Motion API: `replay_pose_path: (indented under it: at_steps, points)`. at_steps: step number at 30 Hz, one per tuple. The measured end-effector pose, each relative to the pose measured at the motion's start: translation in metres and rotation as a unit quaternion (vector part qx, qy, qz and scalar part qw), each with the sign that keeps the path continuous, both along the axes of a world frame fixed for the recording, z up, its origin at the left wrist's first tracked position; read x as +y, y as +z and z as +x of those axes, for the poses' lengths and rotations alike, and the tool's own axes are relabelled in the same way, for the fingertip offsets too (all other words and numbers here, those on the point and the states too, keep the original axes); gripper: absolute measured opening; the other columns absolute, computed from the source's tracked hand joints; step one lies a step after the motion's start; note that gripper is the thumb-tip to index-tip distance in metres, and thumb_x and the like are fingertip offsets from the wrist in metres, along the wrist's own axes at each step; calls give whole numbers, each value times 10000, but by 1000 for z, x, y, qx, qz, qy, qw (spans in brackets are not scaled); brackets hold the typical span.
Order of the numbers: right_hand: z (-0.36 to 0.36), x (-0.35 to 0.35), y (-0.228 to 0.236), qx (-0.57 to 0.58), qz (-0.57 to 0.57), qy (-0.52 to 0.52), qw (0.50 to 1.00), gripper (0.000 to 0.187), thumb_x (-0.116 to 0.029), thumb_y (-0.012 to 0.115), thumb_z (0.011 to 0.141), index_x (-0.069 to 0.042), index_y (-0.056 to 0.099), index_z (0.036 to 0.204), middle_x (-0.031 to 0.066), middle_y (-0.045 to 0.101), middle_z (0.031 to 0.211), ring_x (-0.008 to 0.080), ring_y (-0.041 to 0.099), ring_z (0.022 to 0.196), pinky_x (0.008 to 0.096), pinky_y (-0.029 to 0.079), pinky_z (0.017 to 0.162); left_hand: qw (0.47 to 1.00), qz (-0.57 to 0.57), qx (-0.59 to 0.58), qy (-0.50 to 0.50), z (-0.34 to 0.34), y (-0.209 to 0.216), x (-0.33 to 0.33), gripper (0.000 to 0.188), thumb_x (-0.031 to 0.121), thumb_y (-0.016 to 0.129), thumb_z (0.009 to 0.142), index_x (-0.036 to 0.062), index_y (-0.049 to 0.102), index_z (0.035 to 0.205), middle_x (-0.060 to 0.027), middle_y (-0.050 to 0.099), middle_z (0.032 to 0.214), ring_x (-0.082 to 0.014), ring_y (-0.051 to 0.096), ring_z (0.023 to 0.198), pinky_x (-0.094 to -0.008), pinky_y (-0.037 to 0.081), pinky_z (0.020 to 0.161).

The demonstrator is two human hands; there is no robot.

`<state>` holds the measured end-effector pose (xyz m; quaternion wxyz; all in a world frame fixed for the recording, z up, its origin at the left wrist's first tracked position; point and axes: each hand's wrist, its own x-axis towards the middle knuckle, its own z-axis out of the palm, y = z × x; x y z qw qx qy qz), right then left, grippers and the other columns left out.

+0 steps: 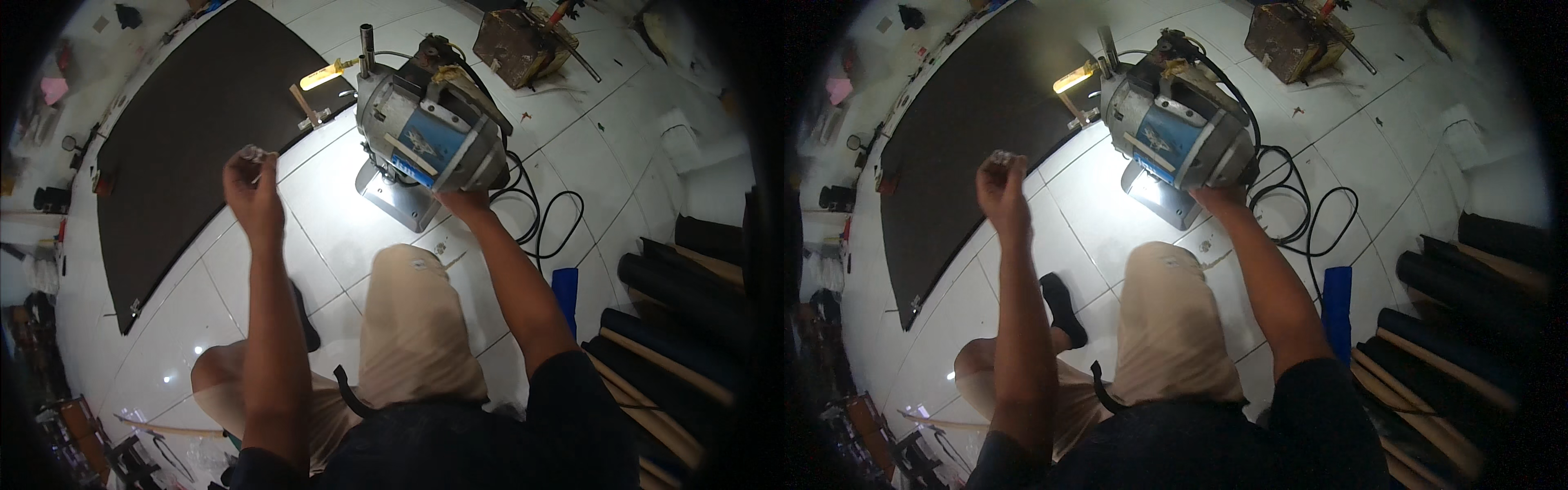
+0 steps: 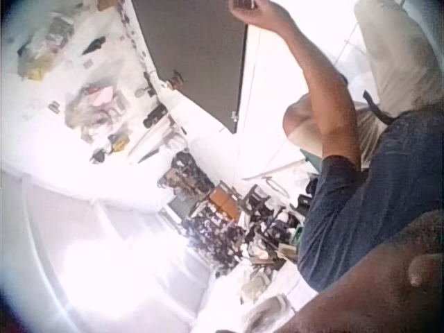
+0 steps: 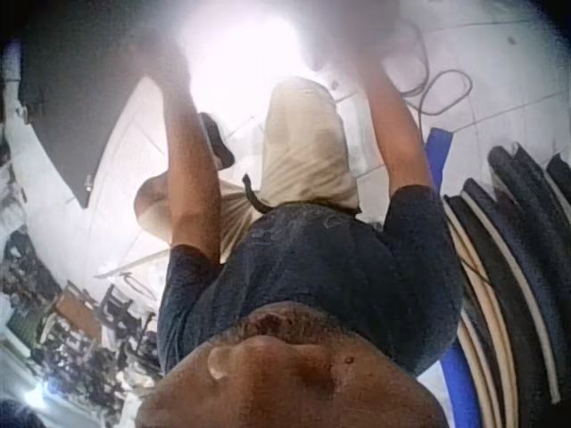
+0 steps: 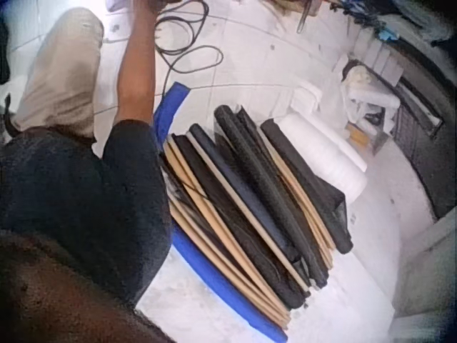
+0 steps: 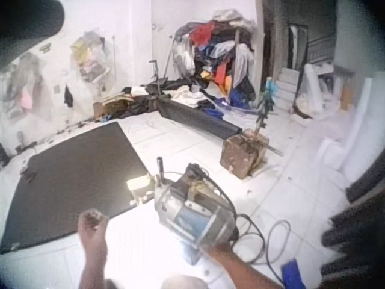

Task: The person applies oil to a metal component from a plastic bottle and then installs the component onto a vertical fabric cutting machine.

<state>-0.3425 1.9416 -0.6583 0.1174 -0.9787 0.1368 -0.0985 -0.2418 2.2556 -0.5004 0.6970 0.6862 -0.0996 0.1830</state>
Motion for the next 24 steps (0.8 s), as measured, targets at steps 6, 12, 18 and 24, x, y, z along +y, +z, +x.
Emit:
replay_pose_path:
  at_steps: [6, 12, 18, 24]
  points:
    - [-71, -63, -16, 148, 520, -55, 840, 711, -306, 691, 845, -70, 400, 1449, 178, 523, 1354, 283, 504, 1242, 373, 403, 1037, 995, 19, 89, 43, 30, -50, -45, 267, 59, 699, 851, 18, 584, 1088, -43, 616, 982, -131, 581, 962, -305, 450, 918]
    - [-110, -61, -72, 285, 286, 50, 914, 612, -240, 626, 873, -42, 429, 1417, 196, 528, 1339, 297, 546, 1204, 397, 423, 1017, 993, 36, 114, 18, 34, -92, -74, 236, 91, 685, 872, 21, 595, 1079, -66, 624, 1033, -149, 603, 955, -301, 470, 905]
    - [-19, -57, -144, 144, -24, 89, 985, 515, -235, 555, 922, -52, 461, 1394, 209, 512, 1355, 320, 545, 1195, 448, 412, 1025, 995, 66, 68, -28, 71, -143, -73, 271, 30, 705, 868, 17, 564, 1100, -49, 622, 1014, -130, 611, 929, -274, 496, 848]
    - [5, -47, -165, 178, -23, -19, 984, 499, -241, 556, 910, -72, 499, 1375, 185, 496, 1390, 321, 497, 1255, 471, 372, 1059, 991, 96, 47, -76, 80, -172, -76, 258, 26, 693, 869, 19, 560, 1090, -34, 612, 961, -111, 589, 858, -259, 481, 797]
